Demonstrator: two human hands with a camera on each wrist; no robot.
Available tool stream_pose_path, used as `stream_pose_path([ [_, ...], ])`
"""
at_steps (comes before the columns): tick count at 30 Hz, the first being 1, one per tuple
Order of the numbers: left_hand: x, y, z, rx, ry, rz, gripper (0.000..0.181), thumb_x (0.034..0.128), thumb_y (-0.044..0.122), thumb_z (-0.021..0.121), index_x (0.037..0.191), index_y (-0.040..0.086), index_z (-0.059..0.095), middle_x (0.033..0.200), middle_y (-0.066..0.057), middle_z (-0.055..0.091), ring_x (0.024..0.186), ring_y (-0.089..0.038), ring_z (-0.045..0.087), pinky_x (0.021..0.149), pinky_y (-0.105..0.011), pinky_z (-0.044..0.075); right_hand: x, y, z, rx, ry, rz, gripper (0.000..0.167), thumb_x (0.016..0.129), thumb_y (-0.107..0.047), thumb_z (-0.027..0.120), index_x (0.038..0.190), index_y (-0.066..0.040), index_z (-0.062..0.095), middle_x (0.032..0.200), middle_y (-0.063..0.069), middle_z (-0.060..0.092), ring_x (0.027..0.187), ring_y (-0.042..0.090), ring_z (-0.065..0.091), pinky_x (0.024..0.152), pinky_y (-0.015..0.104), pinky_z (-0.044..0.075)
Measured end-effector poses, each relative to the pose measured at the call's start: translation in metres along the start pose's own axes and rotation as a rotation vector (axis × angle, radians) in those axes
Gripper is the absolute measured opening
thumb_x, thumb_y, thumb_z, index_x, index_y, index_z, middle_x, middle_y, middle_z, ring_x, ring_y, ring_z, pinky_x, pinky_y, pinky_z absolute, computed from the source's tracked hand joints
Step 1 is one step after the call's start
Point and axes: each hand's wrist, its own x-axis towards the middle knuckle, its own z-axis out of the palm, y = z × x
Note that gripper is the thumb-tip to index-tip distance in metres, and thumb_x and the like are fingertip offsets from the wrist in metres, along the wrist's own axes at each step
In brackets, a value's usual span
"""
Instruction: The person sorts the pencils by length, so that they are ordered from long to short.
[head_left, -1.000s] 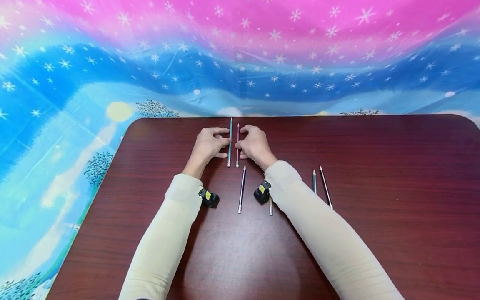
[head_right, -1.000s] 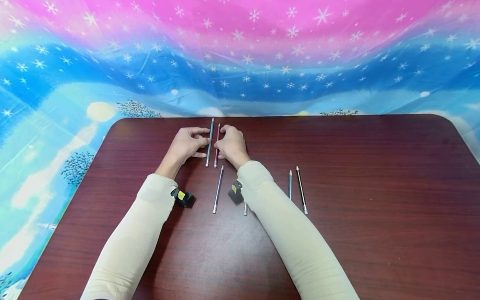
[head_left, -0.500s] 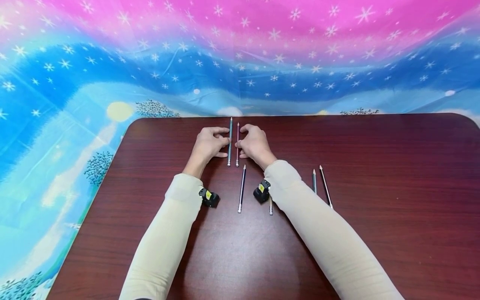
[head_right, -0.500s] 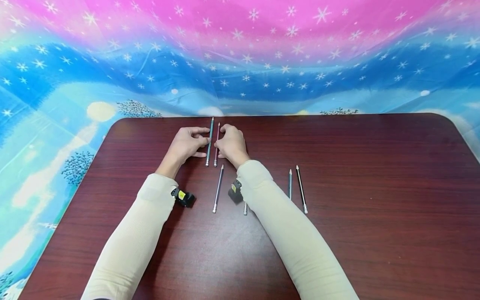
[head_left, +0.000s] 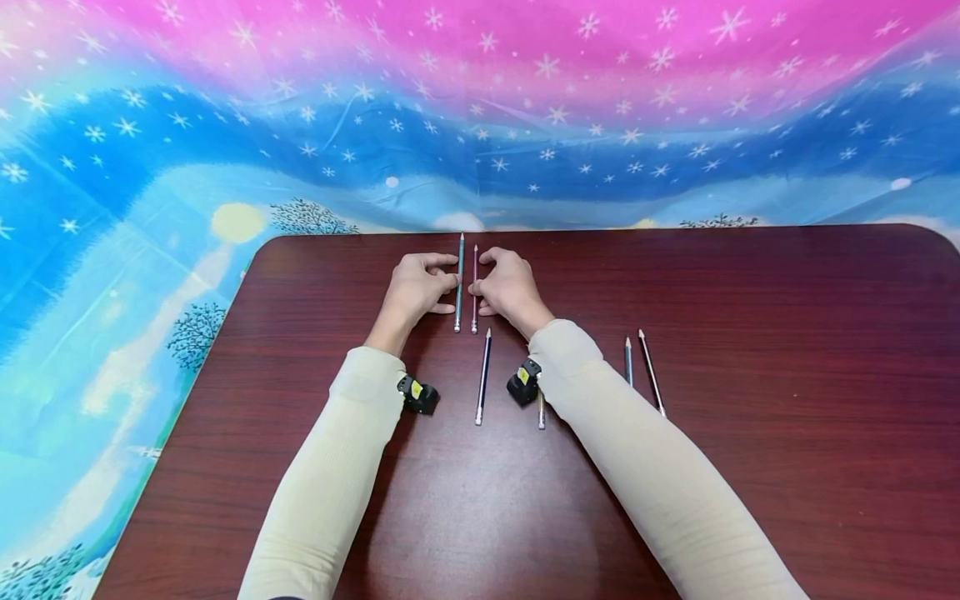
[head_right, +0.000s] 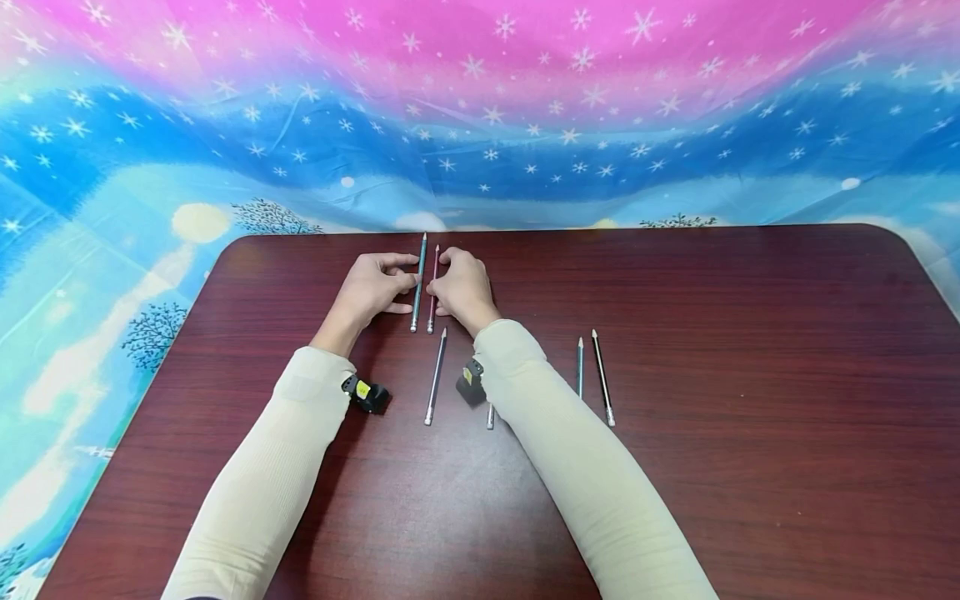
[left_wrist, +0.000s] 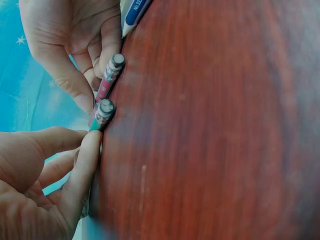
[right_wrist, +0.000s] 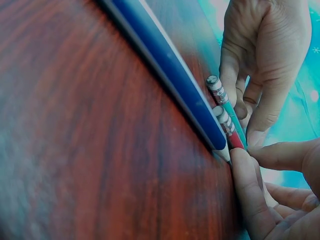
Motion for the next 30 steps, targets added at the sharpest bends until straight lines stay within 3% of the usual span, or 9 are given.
stream_pose_path([
  [7,-0.0008,0.0003,-0.0004,-0.007,-0.004,0.006,0.041,0.1003,0.008,0.068,0.141,0.011,0.067,0.095,-0.007,0.064,0.07,-0.01,0.071,0.064,-0.031,0.065,-0.0004,0.0005,0.0005,-0.003,0.005,-0.014,0.055,0.094,0.004,0.072,0.145,-0.008,0.058,0.086,0.013,0.068,0.05,0.013,0.062,0.059,0.03,0.064],
  [30,-0.0007,0.0011,0.0001,0.003,-0.005,-0.011,0.04,0.101,0.012,0.069,0.141,0.013,0.067,0.104,-0.009,0.068,0.089,-0.017,0.072,0.067,-0.031,0.065,-0.0008,0.0034,0.0002,-0.003,0.005,-0.033,0.054,0.094,0.001,0.073,0.145,-0.007,0.057,0.085,0.011,0.067,0.051,0.013,0.061,0.056,0.027,0.062],
])
